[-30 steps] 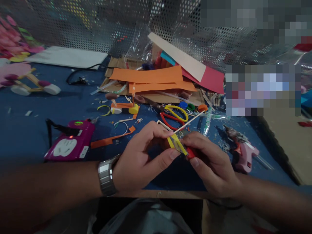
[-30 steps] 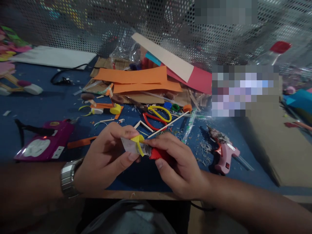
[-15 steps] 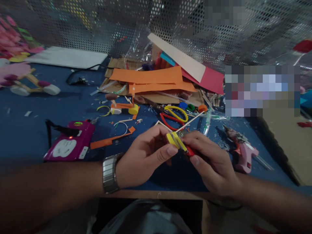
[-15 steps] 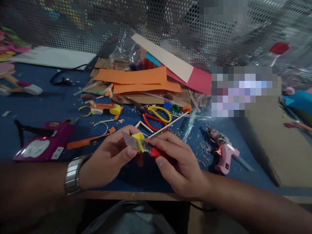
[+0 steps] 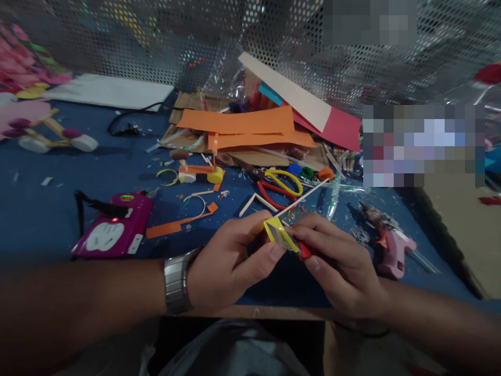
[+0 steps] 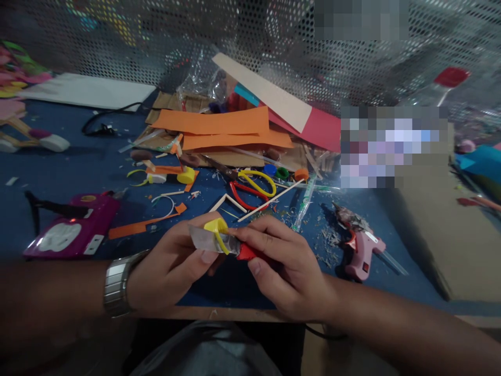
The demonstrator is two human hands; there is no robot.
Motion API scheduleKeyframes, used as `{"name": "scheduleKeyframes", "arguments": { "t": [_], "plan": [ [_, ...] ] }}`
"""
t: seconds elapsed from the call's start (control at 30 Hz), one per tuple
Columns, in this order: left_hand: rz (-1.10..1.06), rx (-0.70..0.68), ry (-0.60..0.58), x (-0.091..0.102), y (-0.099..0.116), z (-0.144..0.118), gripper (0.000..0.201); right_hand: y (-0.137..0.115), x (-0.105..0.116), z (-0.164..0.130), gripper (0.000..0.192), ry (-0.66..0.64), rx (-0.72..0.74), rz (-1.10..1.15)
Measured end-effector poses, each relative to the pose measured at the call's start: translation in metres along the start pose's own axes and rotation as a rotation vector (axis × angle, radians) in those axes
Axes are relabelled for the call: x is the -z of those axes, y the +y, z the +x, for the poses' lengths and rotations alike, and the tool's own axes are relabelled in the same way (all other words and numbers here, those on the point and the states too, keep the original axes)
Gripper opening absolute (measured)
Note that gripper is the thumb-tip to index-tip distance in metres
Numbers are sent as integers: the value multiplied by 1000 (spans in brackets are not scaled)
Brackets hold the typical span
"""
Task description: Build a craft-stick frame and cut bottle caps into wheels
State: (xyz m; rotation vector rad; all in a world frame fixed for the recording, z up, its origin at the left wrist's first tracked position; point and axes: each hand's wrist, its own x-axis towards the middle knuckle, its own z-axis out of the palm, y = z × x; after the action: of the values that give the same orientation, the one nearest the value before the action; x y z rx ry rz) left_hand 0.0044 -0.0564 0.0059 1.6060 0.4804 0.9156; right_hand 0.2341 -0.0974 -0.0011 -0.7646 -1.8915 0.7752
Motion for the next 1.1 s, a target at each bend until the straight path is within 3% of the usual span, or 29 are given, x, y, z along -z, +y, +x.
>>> {"name": "scheduleKeyframes", "arguments": {
  "t": [0.37, 0.57, 0.73, 0.8, 0.93, 1.1],
  "plan": [
    [30, 36, -68, 3, 0, -1, 33, 4, 1, -2, 53, -33, 35, -14],
    [-197, 51, 4, -6, -7, -5, 33, 0, 1, 3, 56, -49, 34, -15],
    [-286, 147, 96, -5, -9, -3, 51, -4, 3, 3, 43, -63, -37, 19],
    [-241, 188, 110, -2, -7, 0, 51, -2, 2, 0, 34, -18, -120, 67],
    [-54, 186, -12, 0, -2, 3, 39, 1, 0, -4, 19, 54, -290, 198],
    [184, 198, -65, 0, -1, 2, 37, 1, 0, 2, 17, -4, -262, 232]
  ]
}}
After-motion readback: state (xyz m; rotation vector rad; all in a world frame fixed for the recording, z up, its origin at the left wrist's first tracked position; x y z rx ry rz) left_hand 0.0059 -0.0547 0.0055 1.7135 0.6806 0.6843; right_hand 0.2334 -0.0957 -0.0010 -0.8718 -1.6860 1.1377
